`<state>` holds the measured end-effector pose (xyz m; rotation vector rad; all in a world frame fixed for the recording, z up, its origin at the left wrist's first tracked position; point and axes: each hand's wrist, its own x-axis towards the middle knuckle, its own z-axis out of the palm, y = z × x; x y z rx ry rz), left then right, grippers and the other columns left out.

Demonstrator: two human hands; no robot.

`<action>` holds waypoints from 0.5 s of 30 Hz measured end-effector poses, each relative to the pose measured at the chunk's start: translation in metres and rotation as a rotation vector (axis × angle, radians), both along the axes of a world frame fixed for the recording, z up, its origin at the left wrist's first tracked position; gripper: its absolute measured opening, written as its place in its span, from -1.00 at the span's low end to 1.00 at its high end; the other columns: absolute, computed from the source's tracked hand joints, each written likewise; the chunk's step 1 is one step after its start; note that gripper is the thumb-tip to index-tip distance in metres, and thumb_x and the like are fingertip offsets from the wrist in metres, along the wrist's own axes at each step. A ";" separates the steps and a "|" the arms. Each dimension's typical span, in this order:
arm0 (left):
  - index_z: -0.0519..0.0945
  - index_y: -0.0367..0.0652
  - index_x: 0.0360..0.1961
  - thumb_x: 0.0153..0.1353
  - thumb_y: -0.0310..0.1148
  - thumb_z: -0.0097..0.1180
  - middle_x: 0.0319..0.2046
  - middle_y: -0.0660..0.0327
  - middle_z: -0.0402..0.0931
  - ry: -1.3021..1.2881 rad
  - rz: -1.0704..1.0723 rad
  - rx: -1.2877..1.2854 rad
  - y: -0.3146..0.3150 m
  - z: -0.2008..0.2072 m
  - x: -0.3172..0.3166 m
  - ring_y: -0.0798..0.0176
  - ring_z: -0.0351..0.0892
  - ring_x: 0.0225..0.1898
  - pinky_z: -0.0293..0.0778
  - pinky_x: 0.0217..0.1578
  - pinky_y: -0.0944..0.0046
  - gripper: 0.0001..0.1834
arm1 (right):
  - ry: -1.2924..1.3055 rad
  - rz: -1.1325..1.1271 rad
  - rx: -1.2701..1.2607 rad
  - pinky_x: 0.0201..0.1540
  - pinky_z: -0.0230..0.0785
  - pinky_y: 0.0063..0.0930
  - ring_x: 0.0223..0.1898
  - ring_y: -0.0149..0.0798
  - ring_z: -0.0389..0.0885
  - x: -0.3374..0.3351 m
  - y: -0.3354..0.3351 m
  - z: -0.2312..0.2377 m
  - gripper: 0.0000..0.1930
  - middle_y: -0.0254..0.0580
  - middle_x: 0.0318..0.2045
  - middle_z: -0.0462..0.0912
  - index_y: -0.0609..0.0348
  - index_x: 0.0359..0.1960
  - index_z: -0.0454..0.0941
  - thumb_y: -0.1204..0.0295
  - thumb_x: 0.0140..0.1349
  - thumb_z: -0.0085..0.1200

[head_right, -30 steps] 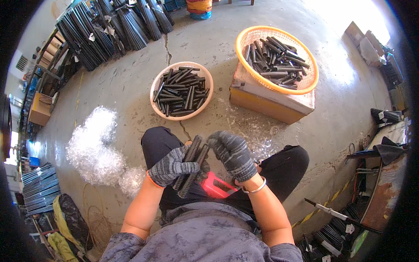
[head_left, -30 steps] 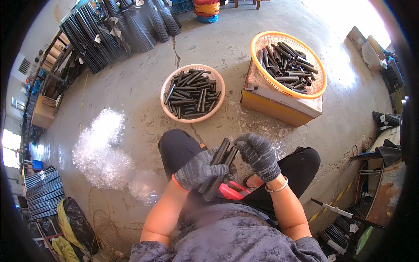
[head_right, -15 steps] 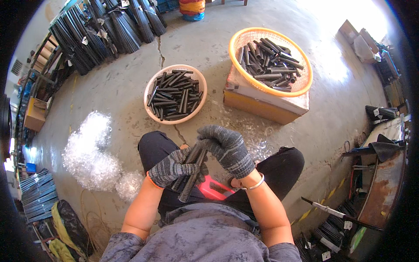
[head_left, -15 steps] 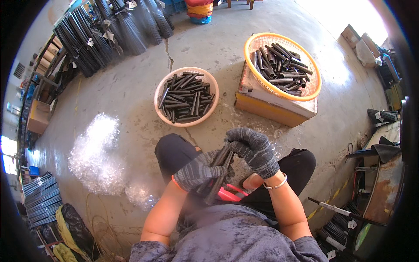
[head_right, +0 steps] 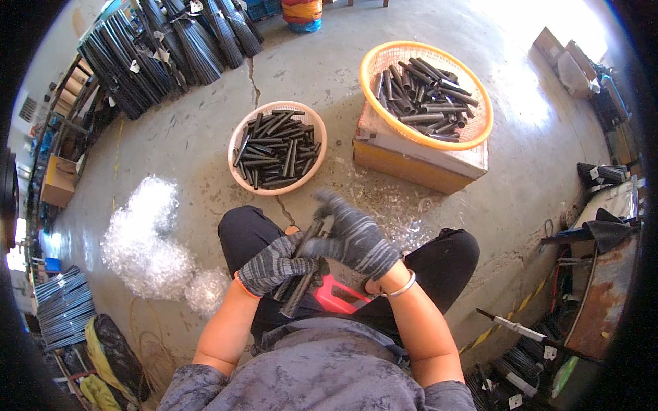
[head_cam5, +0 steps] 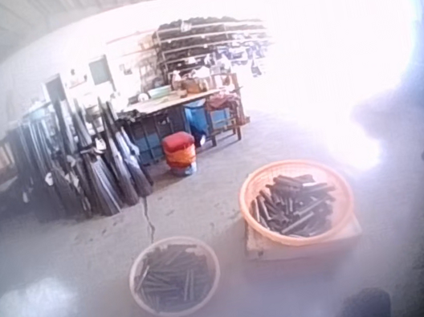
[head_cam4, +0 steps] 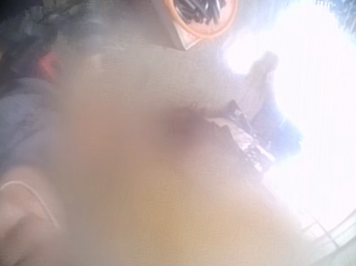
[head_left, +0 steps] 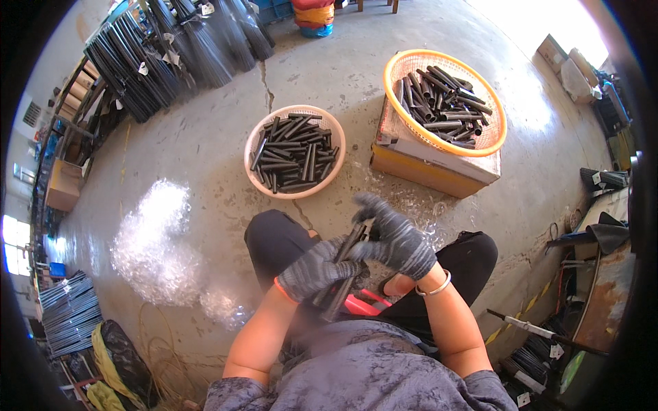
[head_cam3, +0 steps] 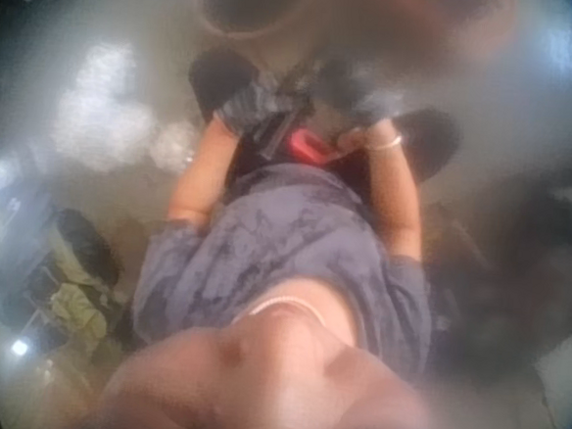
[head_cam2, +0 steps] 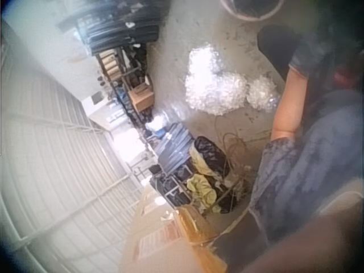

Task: The person sorts black metal pipes from one basket into another by picking up several at a time and placing them individually into the larger basket.

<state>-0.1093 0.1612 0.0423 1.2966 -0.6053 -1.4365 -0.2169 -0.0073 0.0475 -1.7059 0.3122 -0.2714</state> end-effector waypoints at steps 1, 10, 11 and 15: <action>0.35 -0.25 0.17 0.17 -0.41 0.17 -0.06 0.27 0.50 -0.002 -0.007 -0.017 0.000 0.001 -0.001 0.40 0.44 -0.07 0.36 -0.04 0.39 -0.47 | -0.012 0.043 -0.128 -0.26 0.38 -0.52 -0.41 -0.37 0.45 0.002 0.003 -0.002 -0.66 -0.22 -0.28 0.55 0.21 -0.04 0.48 0.39 0.16 0.18; 0.38 -0.30 0.09 0.13 -0.34 0.21 -0.13 0.17 0.53 0.014 0.051 -0.055 -0.006 0.004 -0.007 0.37 0.47 -0.10 0.37 -0.03 0.39 -0.48 | -0.079 -0.057 -0.146 -0.23 0.38 -0.44 -0.34 -0.32 0.50 0.002 0.004 -0.030 -0.84 -0.17 -0.40 0.58 0.29 -0.25 0.52 0.43 0.28 0.02; 0.38 -0.31 0.09 0.13 -0.35 0.21 -0.16 0.16 0.54 0.101 0.017 -0.020 -0.005 0.003 -0.007 0.37 0.49 -0.12 0.39 -0.06 0.39 -0.48 | -0.097 -0.072 -0.107 -0.23 0.37 -0.44 -0.35 -0.33 0.49 0.002 0.004 -0.033 -0.83 -0.18 -0.40 0.58 0.30 -0.26 0.52 0.41 0.28 0.02; 0.37 -0.33 0.09 0.10 -0.36 0.22 -0.23 0.11 0.58 0.270 -0.059 0.053 -0.002 0.010 -0.007 0.33 0.56 -0.24 0.50 -0.19 0.37 -0.46 | 0.086 0.006 0.074 -0.11 0.40 -0.28 -0.20 0.03 0.57 -0.007 -0.022 -0.026 -0.77 0.08 -0.25 0.60 0.32 -0.19 0.54 0.40 0.23 0.07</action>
